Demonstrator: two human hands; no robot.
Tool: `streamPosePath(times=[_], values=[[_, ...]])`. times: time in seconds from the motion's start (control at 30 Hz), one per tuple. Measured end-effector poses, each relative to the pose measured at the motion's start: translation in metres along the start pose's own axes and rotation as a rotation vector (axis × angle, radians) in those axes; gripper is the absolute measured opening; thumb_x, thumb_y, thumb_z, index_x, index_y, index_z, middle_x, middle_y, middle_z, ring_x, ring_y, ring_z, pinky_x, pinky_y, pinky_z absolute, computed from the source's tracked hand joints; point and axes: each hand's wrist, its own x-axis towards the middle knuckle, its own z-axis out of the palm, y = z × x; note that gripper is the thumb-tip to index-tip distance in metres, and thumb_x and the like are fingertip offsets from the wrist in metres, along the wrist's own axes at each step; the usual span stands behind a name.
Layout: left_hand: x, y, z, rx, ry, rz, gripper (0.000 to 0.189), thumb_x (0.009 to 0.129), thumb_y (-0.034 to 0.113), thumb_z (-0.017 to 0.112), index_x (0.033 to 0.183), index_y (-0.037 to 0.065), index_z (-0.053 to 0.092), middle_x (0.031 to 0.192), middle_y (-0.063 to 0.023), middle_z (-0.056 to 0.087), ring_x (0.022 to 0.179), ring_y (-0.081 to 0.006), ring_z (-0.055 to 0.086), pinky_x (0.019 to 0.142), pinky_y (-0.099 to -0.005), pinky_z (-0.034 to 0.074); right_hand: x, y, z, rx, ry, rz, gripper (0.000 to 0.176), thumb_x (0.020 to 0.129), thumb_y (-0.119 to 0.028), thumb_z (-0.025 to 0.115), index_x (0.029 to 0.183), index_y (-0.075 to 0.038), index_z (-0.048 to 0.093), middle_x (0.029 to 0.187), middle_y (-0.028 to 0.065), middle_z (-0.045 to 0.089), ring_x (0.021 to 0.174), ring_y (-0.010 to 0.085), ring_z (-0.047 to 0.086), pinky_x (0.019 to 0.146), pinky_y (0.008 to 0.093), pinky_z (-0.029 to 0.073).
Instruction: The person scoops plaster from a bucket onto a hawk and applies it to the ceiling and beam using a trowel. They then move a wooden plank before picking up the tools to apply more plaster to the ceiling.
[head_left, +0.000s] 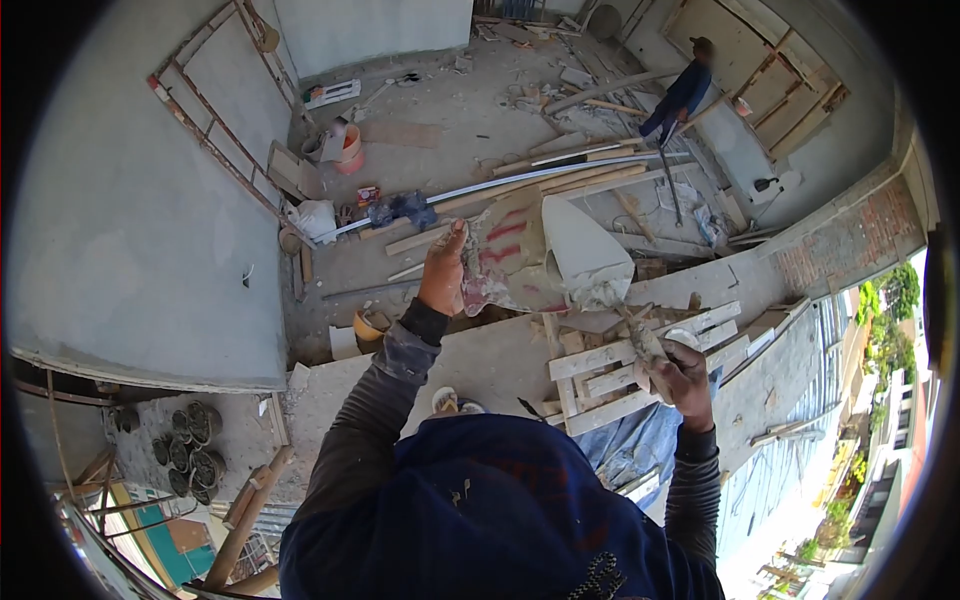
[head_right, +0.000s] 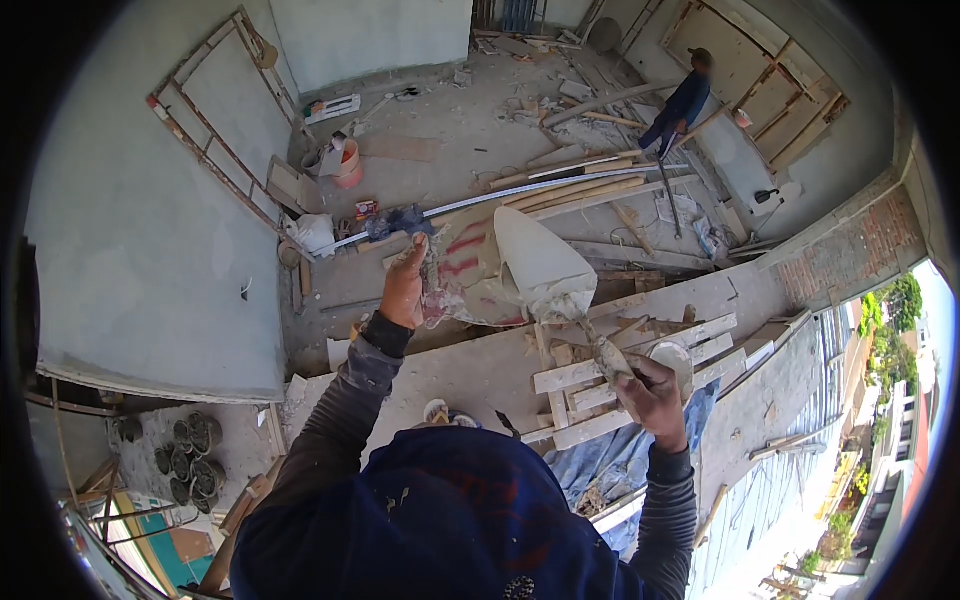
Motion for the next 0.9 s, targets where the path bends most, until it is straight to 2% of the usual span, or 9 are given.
streamPosePath(times=[0.07, 0.17, 0.33, 0.47, 0.57, 0.67, 0.8, 0.87, 0.9], values=[[-0.001, 0.001, 0.0, -0.008, -0.019, -0.114, 0.043, 0.095, 0.037, 0.053, 0.121, 0.003, 0.054, 0.114, -0.0089, 0.062, 0.097, -0.0179, 0.064, 0.084, -0.0348, 0.054, 0.006, 0.027, -0.004, 0.009, -0.023, -0.043, 0.025, 0.09, -0.015, 0.055, 0.106, 0.004, 0.062, 0.08, 0.008, 0.063, 0.062, 0.0142, 0.057, 0.057, 0.026, 0.045], [-0.009, 0.007, 0.014, 0.027, -0.088, -0.185, 0.045, 0.094, 0.039, 0.054, 0.119, 0.002, 0.056, 0.109, -0.0089, 0.064, 0.093, -0.0173, 0.065, 0.082, -0.0336, 0.054, 0.007, 0.053, 0.0, 0.365, 0.004, 0.131, 0.03, 0.092, -0.025, 0.054, 0.099, 0.004, 0.061, 0.07, 0.0089, 0.06, 0.047, 0.0151, 0.053, 0.044, 0.0267, 0.041], [-0.003, 0.003, 0.003, 0.147, -0.026, -0.205, 0.051, 0.093, 0.046, 0.053, 0.119, 0.002, 0.056, 0.105, -0.0097, 0.065, 0.092, -0.0189, 0.066, 0.08, -0.0363, 0.056, -0.015, 0.075, -0.01, 0.394, -0.071, 0.208, 0.032, 0.093, -0.028, 0.053, 0.093, 0.003, 0.061, 0.065, 0.0083, 0.059, 0.045, 0.0149, 0.052, 0.043, 0.026, 0.041], [0.001, -0.001, 0.002, 0.122, 0.014, -0.166, 0.049, 0.093, 0.045, 0.052, 0.12, 0.004, 0.055, 0.107, -0.0099, 0.065, 0.092, -0.0206, 0.066, 0.08, -0.0369, 0.056, -0.054, 0.11, -0.023, 0.39, 0.048, 0.247, 0.033, 0.092, -0.031, 0.054, 0.095, 0.001, 0.061, 0.065, 0.0076, 0.06, 0.044, 0.0138, 0.052, 0.041, 0.025, 0.04], [-0.001, 0.0, 0.0, 0.086, -0.033, -0.188, 0.047, 0.095, 0.041, 0.051, 0.124, 0.004, 0.051, 0.113, -0.0102, 0.063, 0.096, -0.0227, 0.065, 0.082, -0.0393, 0.055, -0.086, 0.143, -0.035, 0.461, 0.382, 0.278, 0.03, 0.093, -0.034, 0.055, 0.094, -0.004, 0.06, 0.065, 0.0054, 0.058, 0.045, 0.0129, 0.053, 0.041, 0.0238, 0.04], [-0.005, -0.009, -0.017, -0.015, -0.091, -0.232, 0.044, 0.097, 0.036, 0.049, 0.128, 0.005, 0.048, 0.119, -0.0092, 0.059, 0.104, -0.0237, 0.062, 0.088, -0.0434, 0.052, -0.103, 0.179, -0.052, 0.221, 0.704, 0.361, 0.041, 0.091, -0.044, 0.055, 0.083, -0.004, 0.061, 0.063, 0.0039, 0.058, 0.045, 0.012, 0.053, 0.039, 0.0239, 0.04], [-0.007, -0.027, -0.028, 0.002, 0.02, -0.177, 0.036, 0.097, 0.029, 0.049, 0.127, 0.009, 0.049, 0.121, -0.0061, 0.059, 0.111, -0.0229, 0.058, 0.096, -0.0455, 0.046, -0.093, 0.248, -0.082, 0.028, 0.925, 0.46, 0.033, 0.09, -0.035, 0.06, 0.083, -0.003, 0.064, 0.06, 0.0049, 0.056, 0.048, 0.0121, 0.053, 0.043, 0.03, 0.043], [-0.011, -0.029, -0.027, -0.005, 0.037, -0.149, 0.032, 0.097, 0.026, 0.049, 0.124, 0.01, 0.051, 0.12, -0.0048, 0.059, 0.111, -0.0223, 0.057, 0.097, -0.0449, 0.045, -0.077, 0.296, -0.107, -0.375, 0.882, 0.593, 0.032, 0.09, -0.033, 0.057, 0.086, -0.002, 0.061, 0.059, 0.0064, 0.057, 0.045, 0.0169, 0.056, 0.042, 0.0321, 0.043], [-0.011, -0.032, -0.024, -0.043, -0.009, -0.17, 0.027, 0.097, 0.023, 0.05, 0.121, 0.011, 0.054, 0.119, -0.004, 0.06, 0.109, -0.0217, 0.058, 0.096, -0.0439, 0.046, -0.074, 0.326, -0.122, -1.074, 0.595, 0.296, 0.022, 0.085, -0.024, 0.058, 0.093, -0.004, 0.06, 0.059, 0.0094, 0.058, 0.05, 0.0226, 0.06, 0.045, 0.035, 0.044]])
